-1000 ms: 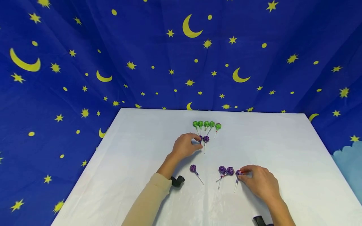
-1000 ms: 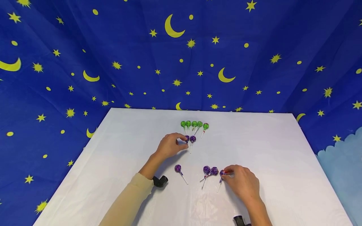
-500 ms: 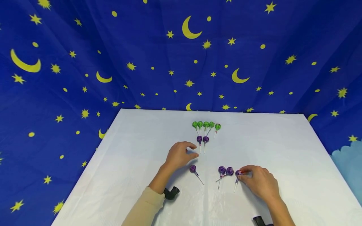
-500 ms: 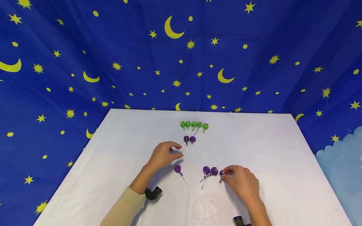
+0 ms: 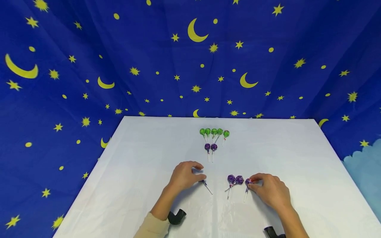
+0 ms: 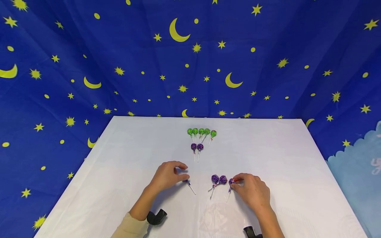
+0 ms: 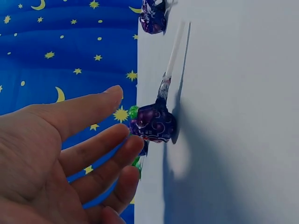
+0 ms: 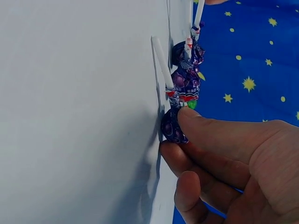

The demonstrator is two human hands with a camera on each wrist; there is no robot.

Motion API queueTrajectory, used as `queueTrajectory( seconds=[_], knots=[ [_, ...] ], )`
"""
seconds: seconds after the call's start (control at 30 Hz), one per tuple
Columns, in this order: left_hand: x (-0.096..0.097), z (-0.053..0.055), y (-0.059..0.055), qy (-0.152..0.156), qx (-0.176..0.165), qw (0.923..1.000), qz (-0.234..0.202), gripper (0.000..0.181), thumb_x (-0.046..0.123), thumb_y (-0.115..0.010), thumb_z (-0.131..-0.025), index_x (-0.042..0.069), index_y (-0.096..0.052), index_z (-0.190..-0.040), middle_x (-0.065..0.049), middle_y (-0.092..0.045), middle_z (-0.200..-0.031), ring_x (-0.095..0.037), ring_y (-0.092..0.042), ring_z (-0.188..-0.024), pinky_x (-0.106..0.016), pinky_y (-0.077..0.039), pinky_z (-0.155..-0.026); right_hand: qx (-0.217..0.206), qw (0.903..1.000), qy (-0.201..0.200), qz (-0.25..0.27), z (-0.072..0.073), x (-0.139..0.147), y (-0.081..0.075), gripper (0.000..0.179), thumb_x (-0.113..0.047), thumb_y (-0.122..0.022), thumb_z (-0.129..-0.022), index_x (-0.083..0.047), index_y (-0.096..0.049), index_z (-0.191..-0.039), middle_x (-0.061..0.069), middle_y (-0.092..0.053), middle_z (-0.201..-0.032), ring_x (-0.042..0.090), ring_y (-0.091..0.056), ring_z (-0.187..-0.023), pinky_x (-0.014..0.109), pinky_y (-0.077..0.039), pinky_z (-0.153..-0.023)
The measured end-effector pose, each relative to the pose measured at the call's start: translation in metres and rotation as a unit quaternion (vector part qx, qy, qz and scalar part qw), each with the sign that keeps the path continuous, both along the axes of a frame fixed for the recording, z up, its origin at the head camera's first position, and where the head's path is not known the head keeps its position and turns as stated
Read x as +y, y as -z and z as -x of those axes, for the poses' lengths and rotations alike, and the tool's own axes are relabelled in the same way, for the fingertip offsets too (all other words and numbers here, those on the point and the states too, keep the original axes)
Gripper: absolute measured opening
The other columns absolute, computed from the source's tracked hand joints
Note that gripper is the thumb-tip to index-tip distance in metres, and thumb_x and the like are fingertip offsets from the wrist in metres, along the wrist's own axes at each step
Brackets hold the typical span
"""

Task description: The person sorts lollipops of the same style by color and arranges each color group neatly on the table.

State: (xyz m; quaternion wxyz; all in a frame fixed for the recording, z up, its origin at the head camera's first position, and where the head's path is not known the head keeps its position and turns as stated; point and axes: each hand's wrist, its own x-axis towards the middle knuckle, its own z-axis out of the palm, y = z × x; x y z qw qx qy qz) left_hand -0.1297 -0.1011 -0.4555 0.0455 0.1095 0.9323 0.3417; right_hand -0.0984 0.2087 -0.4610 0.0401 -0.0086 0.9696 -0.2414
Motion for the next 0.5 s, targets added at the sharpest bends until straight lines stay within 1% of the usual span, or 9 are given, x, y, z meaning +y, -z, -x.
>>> queueTrajectory(
  seconds=[0.13,0.3,0.5],
  knots=[
    [-0.002,-0.005,0.004,0.002,0.006,0.9999,0.009,0.028,0.035,-0.08,-0.078,0.018,-0.075,-0.099,0.009,-0.069,-0.09,-0.017,-0.061,-0.087,-0.038,-0.046,-0.077,0.003,1.0,0.004,-0.001,0.0,0.0,0.0,0.027,-0.036,-0.079,-0.077,-0.02,-0.076,-0.098,0.009,-0.07,-0.098,0.039,-0.063,-0.088,0.048,-0.048,-0.059],
    [-0.003,-0.011,0.01,0.005,0.015,0.9995,0.029,0.023,0.033,-0.08,-0.078,0.02,-0.076,-0.097,0.012,-0.069,-0.086,-0.018,-0.063,-0.091,-0.039,-0.047,-0.079,0.008,1.0,0.002,0.003,-0.001,0.0,-0.001,0.027,-0.036,-0.079,-0.077,-0.019,-0.076,-0.098,0.009,-0.07,-0.098,0.038,-0.064,-0.087,0.047,-0.047,-0.058],
    [-0.004,-0.014,0.014,0.007,0.02,0.9993,0.032,0.02,0.03,-0.08,-0.079,0.022,-0.076,-0.097,0.013,-0.069,-0.085,-0.019,-0.064,-0.094,-0.041,-0.047,-0.081,0.011,0.9999,0.0,0.003,0.0,0.0,0.001,0.026,-0.035,-0.079,-0.077,-0.02,-0.076,-0.098,0.005,-0.07,-0.095,0.036,-0.064,-0.086,0.046,-0.048,-0.059]
  ],
)
